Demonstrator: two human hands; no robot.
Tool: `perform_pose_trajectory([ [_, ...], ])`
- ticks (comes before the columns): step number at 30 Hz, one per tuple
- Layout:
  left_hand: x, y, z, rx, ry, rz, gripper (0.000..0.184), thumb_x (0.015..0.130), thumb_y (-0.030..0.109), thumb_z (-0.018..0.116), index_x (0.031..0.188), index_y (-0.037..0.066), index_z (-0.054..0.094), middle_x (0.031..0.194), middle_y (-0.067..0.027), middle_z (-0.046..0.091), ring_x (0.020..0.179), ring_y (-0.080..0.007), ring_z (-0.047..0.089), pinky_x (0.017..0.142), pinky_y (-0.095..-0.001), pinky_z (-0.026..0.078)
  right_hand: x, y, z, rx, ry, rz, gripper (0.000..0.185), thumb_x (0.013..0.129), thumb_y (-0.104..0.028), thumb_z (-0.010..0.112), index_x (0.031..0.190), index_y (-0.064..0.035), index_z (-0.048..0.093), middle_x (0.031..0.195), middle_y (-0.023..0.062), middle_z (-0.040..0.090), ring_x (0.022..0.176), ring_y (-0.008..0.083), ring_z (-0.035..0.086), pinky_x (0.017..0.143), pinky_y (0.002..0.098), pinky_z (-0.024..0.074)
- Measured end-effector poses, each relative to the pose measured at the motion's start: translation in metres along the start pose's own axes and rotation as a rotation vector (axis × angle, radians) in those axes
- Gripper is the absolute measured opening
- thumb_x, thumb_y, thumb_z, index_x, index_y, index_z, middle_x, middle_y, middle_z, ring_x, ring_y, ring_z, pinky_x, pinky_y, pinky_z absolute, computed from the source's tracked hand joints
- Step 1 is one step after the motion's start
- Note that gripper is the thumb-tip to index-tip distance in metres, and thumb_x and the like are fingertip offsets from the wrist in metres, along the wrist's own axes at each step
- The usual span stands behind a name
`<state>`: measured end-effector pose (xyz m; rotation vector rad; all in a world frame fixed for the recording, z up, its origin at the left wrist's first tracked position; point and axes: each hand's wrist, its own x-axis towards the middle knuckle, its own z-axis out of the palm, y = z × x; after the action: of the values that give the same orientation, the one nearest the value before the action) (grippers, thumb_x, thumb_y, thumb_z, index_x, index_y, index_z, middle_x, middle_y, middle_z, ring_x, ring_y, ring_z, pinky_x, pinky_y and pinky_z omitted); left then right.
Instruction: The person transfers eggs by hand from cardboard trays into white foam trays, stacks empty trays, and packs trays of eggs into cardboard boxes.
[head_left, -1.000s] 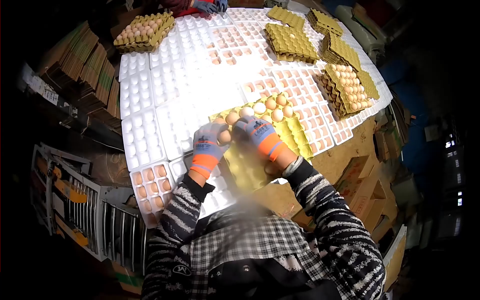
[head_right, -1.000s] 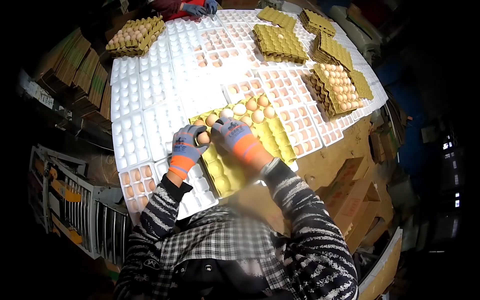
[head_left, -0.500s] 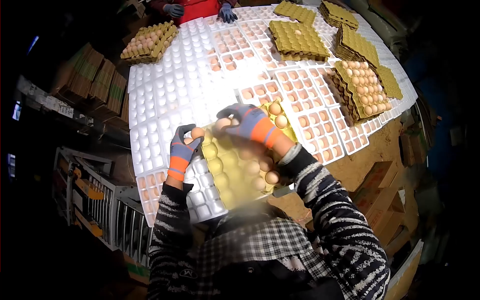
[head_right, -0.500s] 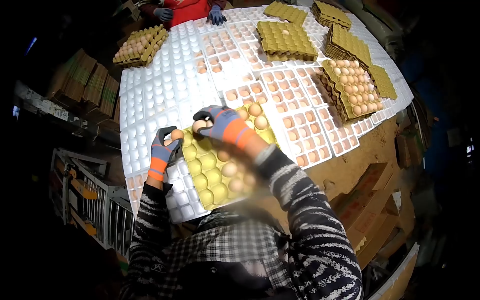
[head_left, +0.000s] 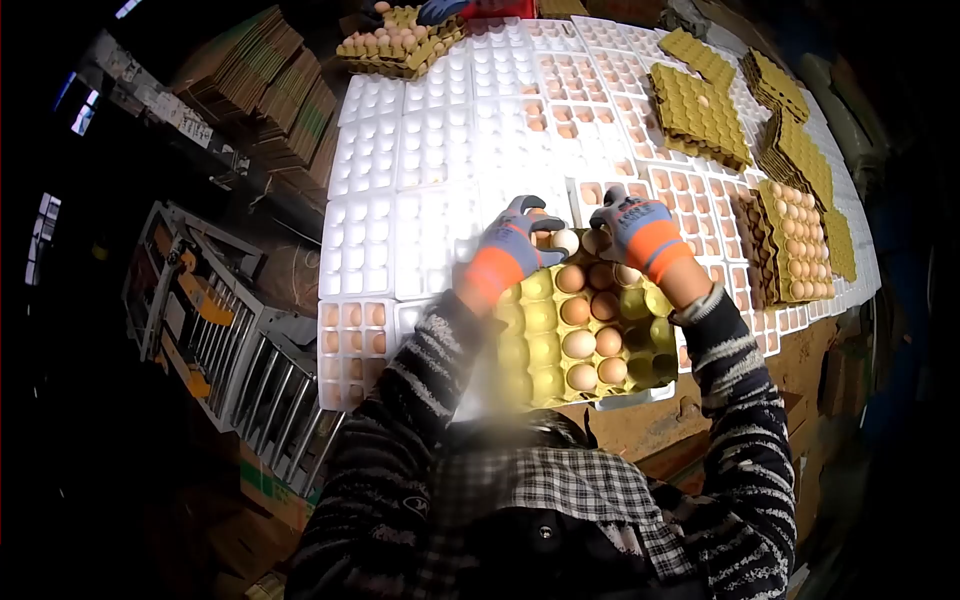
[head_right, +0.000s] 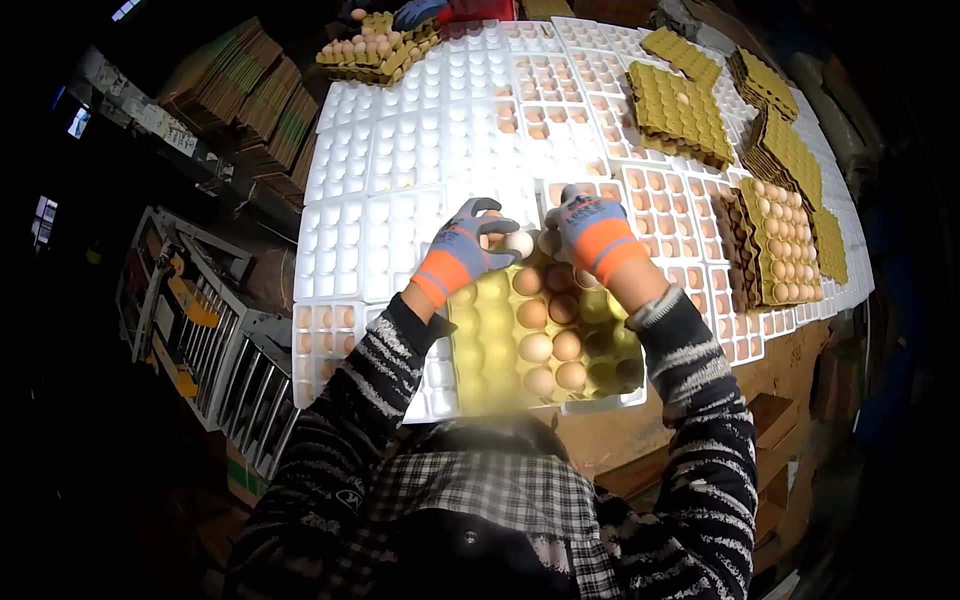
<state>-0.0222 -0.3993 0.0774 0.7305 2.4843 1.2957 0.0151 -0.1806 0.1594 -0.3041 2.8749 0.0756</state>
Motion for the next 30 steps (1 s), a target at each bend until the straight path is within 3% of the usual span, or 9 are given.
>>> perform_pose_trajectory([
  [3,-0.04,-0.039,-0.04,-0.548,0.337,0.007,0.047,0.075,0.013,0.087,0.118,0.004,0.071,0.127,-0.0085,0.061,0.11,-0.0214,0.064,0.093,-0.0325,0.054,0.012,-0.022,-0.012,0.414,0.116,-0.048,0.039,0.075,-0.033,0.082,0.112,-0.0239,0.073,0.121,0.0081,0.063,0.104,0.0306,0.067,0.084,0.0407,0.0555],
  [5,-0.076,-0.087,-0.073,-0.278,0.494,0.023,0.042,0.079,0.007,0.085,0.116,-0.003,0.07,0.124,-0.009,0.062,0.111,-0.0177,0.063,0.091,-0.029,0.055,0.04,-0.068,0.004,0.423,0.216,-0.225,0.044,0.075,-0.034,0.084,0.116,-0.0236,0.071,0.124,0.0068,0.06,0.102,0.031,0.067,0.085,0.0403,0.0556],
  [8,-0.125,-0.153,-0.094,-0.133,0.436,-0.159,0.046,0.075,0.011,0.085,0.118,0.006,0.072,0.125,-0.0125,0.062,0.115,-0.0258,0.061,0.095,-0.0365,0.053,0.088,-0.155,0.036,0.26,0.069,-0.422,0.041,0.085,-0.045,0.071,0.12,-0.0233,0.069,0.129,0.0116,0.058,0.104,0.0311,0.068,0.089,0.0438,0.055],
  [10,-0.142,-0.2,-0.087,0.208,0.391,-0.155,0.051,0.07,0.014,0.086,0.12,0.011,0.073,0.133,-0.017,0.057,0.122,-0.0344,0.056,0.103,-0.0432,0.05,0.119,-0.209,0.07,0.015,-0.132,-0.447,0.034,0.096,-0.036,0.056,0.124,-0.0212,0.069,0.128,0.0139,0.058,0.106,0.0312,0.069,0.089,0.0432,0.0552],
  [19,-0.108,-0.2,-0.073,0.278,0.262,-0.216,0.043,0.087,0.017,0.064,0.129,0.025,0.065,0.137,-0.0093,0.056,0.117,-0.0367,0.057,0.099,-0.0439,0.051,0.122,-0.221,0.1,-0.255,-0.353,-0.389,0.028,0.097,-0.021,0.055,0.12,-0.0192,0.071,0.124,0.0103,0.064,0.111,0.0302,0.067,0.084,0.0431,0.0574],
  [20,-0.098,-0.205,-0.075,0.205,0.125,-0.282,0.047,0.089,0.011,0.065,0.134,0.024,0.065,0.145,-0.0153,0.051,0.124,-0.0368,0.057,0.103,-0.0414,0.05,0.123,-0.221,0.1,-0.284,-0.384,-0.37,0.028,0.094,-0.019,0.059,0.119,-0.0151,0.071,0.117,0.0087,0.066,0.109,0.0294,0.067,0.083,0.0426,0.0575],
  [25,-0.059,-0.202,-0.052,0.031,0.487,0.003,0.05,0.089,0.011,0.056,0.138,0.02,0.06,0.142,-0.0116,0.05,0.128,-0.0342,0.051,0.107,-0.0449,0.044,0.145,-0.217,0.107,-0.302,-0.014,-0.363,0.032,0.096,-0.029,0.056,0.123,-0.0134,0.065,0.118,0.0123,0.061,0.108,0.0275,0.06,0.088,0.0398,0.0525],
  [28,-0.038,-0.239,-0.021,0.352,0.23,-0.17,0.049,0.092,0.023,0.054,0.141,0.027,0.056,0.144,-0.0053,0.053,0.134,-0.0312,0.045,0.113,-0.0513,0.031,0.167,-0.218,0.139,-0.063,-0.124,-0.325,0.038,0.095,-0.024,0.055,0.129,-0.0087,0.06,0.133,0.0157,0.057,0.111,0.0343,0.062,0.091,0.0448,0.0525],
  [30,-0.035,-0.239,-0.017,0.421,0.293,-0.077,0.049,0.091,0.024,0.06,0.14,0.022,0.058,0.132,-0.0095,0.062,0.124,-0.0338,0.053,0.109,-0.0429,0.04,0.155,-0.213,0.146,0.069,-0.029,-0.218,0.043,0.094,-0.018,0.054,0.135,-0.0066,0.054,0.137,0.0163,0.056,0.114,0.0375,0.063,0.091,0.0453,0.054],
])
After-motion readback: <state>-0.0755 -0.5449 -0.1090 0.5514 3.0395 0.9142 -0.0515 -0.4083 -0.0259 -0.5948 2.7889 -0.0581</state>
